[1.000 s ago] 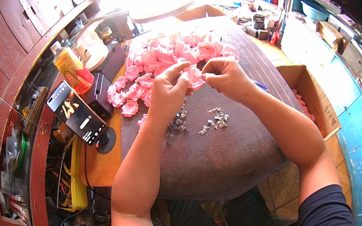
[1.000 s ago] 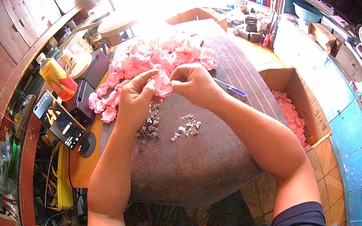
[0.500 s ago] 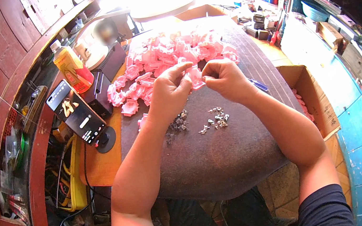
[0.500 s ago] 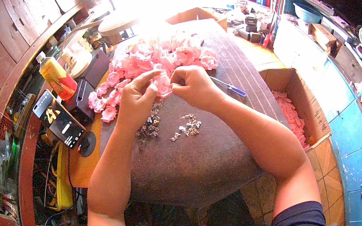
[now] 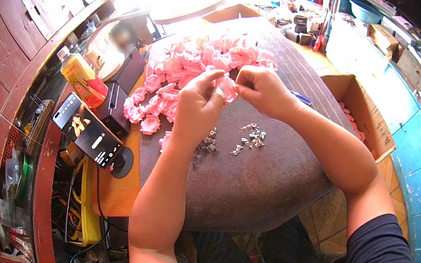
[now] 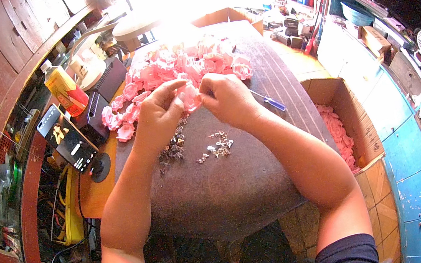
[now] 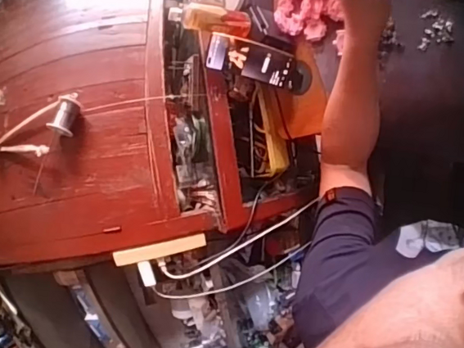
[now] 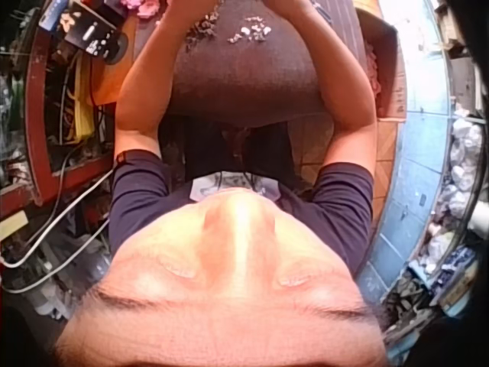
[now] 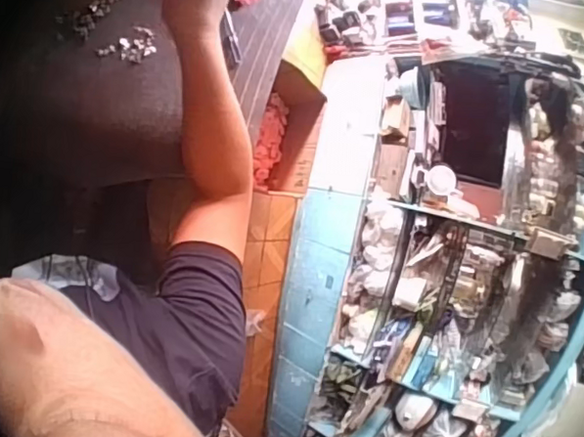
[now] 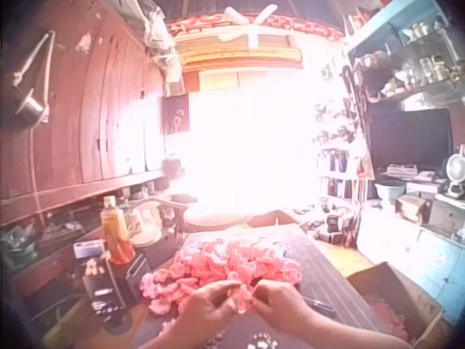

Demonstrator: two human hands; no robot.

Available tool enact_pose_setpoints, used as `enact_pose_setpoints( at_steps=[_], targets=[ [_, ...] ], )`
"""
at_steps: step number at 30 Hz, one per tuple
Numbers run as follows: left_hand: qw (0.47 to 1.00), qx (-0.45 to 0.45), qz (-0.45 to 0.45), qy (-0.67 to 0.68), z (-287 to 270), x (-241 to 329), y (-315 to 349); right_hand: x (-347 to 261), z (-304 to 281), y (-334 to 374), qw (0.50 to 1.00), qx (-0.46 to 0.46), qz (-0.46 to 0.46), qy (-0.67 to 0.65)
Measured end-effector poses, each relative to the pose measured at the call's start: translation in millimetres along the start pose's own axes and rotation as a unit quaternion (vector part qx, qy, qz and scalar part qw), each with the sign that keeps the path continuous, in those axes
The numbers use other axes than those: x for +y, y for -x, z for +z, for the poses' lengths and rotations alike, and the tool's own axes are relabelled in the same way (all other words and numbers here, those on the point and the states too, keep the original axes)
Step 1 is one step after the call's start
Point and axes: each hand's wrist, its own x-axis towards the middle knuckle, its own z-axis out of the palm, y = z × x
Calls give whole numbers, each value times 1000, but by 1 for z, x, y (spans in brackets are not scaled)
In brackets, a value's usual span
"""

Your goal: The person repeatedly picks up pink plastic pieces and small metallic components from a workbench, joins them by hand, and places the assembled units back on the table. The process continues with multiple identical units being handled one at a time.

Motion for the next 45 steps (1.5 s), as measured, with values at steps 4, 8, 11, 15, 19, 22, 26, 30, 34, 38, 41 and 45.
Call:
enact_pose_setpoints(
  at_steps=[4,8,11,15,19,22,26,30,34,38,41,45],
  targets=[
    [987,15,-78,139,-2,7,-3,4,-4,-4,958,-65,132,-246],
    [991,22,-70,110,1,4,-2,4,-2,-3,928,-105,151,-324],
    [996,8,-60,65,-1,-4,-2,1,0,-2,934,-103,144,-310],
    [997,8,-62,43,0,-3,-2,0,3,0,931,-88,136,-328],
    [1000,6,-22,-4,-2,-6,-2,-4,-2,-1,928,-109,167,-315],
    [999,5,10,-37,1,-12,-2,-4,-1,-1,913,-120,168,-353],
    [997,21,46,-62,4,-4,-1,-5,-2,1,916,-115,156,-352],
    [988,28,94,-117,0,5,-1,-6,-4,-2,926,-133,136,-325],
    [978,31,151,-141,-3,3,-3,-7,-2,-2,933,-125,115,-319],
    [983,40,124,-131,-2,10,-3,-10,2,3,940,-85,117,-310],
    [982,39,138,-125,-5,6,-2,-11,0,1,935,-108,108,-319],
    [988,69,114,-80,-4,7,-2,-5,-3,-1,906,-121,119,-387]
  ],
)
